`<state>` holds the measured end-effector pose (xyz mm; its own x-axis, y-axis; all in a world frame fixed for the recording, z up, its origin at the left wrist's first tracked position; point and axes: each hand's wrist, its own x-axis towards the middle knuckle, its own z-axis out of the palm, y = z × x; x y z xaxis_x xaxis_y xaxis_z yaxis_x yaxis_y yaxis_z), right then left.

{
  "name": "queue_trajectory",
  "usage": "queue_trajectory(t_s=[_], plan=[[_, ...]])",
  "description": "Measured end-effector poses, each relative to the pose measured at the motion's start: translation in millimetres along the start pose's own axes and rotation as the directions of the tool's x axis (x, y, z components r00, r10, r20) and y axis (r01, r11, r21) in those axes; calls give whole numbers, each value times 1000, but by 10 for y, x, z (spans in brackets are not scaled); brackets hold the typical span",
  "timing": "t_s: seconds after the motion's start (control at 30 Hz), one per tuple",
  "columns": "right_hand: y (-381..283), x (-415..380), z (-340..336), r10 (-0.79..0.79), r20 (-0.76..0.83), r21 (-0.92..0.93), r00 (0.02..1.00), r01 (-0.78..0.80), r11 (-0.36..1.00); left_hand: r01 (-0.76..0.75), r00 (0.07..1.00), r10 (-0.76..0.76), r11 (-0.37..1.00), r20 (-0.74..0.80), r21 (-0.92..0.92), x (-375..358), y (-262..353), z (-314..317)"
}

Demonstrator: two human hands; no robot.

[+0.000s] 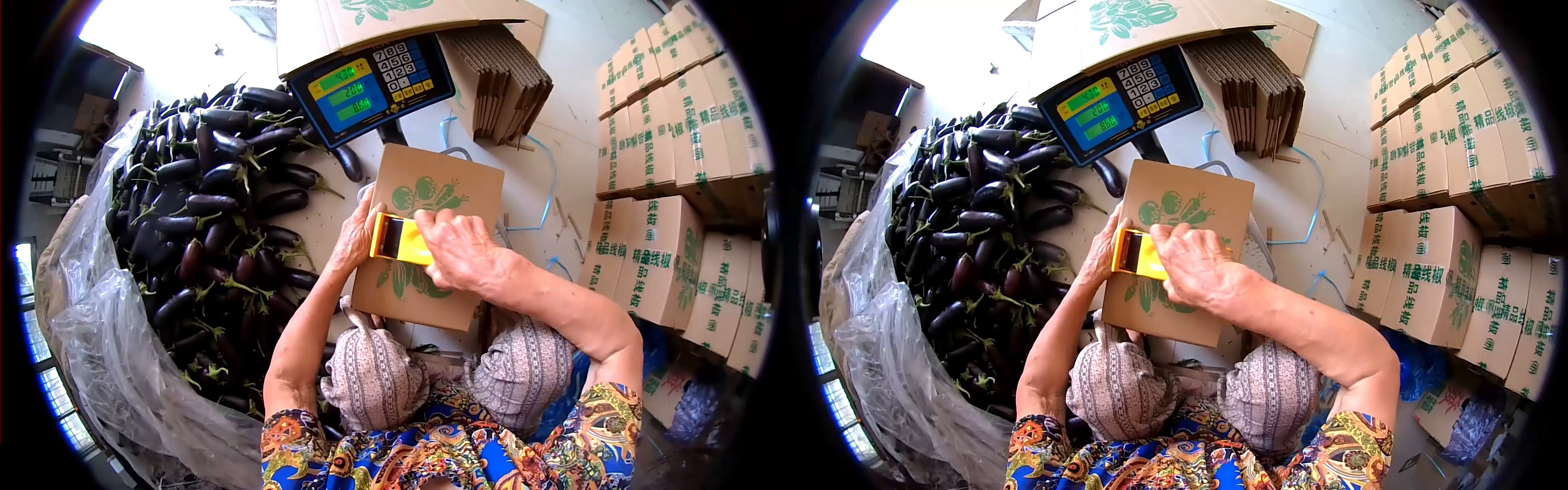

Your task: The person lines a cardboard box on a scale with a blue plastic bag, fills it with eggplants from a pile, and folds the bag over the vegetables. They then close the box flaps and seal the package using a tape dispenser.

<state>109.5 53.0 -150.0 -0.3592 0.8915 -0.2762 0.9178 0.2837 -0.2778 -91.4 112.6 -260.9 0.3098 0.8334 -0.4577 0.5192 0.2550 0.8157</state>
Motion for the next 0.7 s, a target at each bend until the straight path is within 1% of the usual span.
queue_trajectory(t_s=[0.03,0.07,0.13,0.17,0.2,0.27,0.3,0.4,0.43,0.47,0.5,0.53,0.57,0.6,0.63,0.67,0.7], plan=[[41,-121,-20,12,4,-22,1000,-12,1000,-100,992,106,991,-68,86,-8,-5,25],[117,-241,-24,15,-14,-14,1000,-16,1000,-174,979,182,981,-87,88,-36,1,32],[349,-514,-33,31,-45,-3,999,-31,1000,-159,981,169,982,-93,106,-20,-19,38],[496,-637,-27,51,-21,18,998,-51,999,-164,980,172,983,-97,83,-24,-16,39],[649,-769,3,73,3,39,997,-73,997,-138,987,141,990,-82,40,-16,-18,35],[956,-1082,150,98,-46,86,994,-93,992,-162,979,171,983,-113,84,-7,-61,46],[1052,-1222,173,126,-51,119,991,-119,986,-151,981,162,983,-110,102,-7,-61,39],[1390,-1457,535,114,-153,119,982,-96,988,-83,991,88,995,-98,55,-20,-21,41],[1472,-1486,607,132,-112,162,985,-113,980,-62,989,73,995,-127,81,-18,-35,48],[1526,-1485,712,150,-110,224,983,-122,967,-110,987,114,993,-115,46,29,-177,41],[1596,-1442,864,114,-83,300,990,-84,950,-93,993,87,992,-80,-81,79,-330,31],[1592,-1383,932,118,-39,390,992,-94,916,-90,995,80,977,-58,-192,82,-387,32],[1678,-1310,1246,78,-103,410,992,-29,912,-70,997,71,960,-8,-273,94,-372,34],[1768,-1203,1628,38,-127,419,991,19,908,-36,997,57,937,50,-349,88,-377,2],[1735,-1118,1744,13,-239,373,971,80,925,205,972,-105,821,212,-534,116,-426,-38],[1606,-1071,1713,81,-291,418,953,50,907,206,974,-108,794,201,-571,42,-301,10],[1561,-1055,1702,109,-305,384,946,17,923,223,969,-113,778,218,-588,-13,-249,31]])
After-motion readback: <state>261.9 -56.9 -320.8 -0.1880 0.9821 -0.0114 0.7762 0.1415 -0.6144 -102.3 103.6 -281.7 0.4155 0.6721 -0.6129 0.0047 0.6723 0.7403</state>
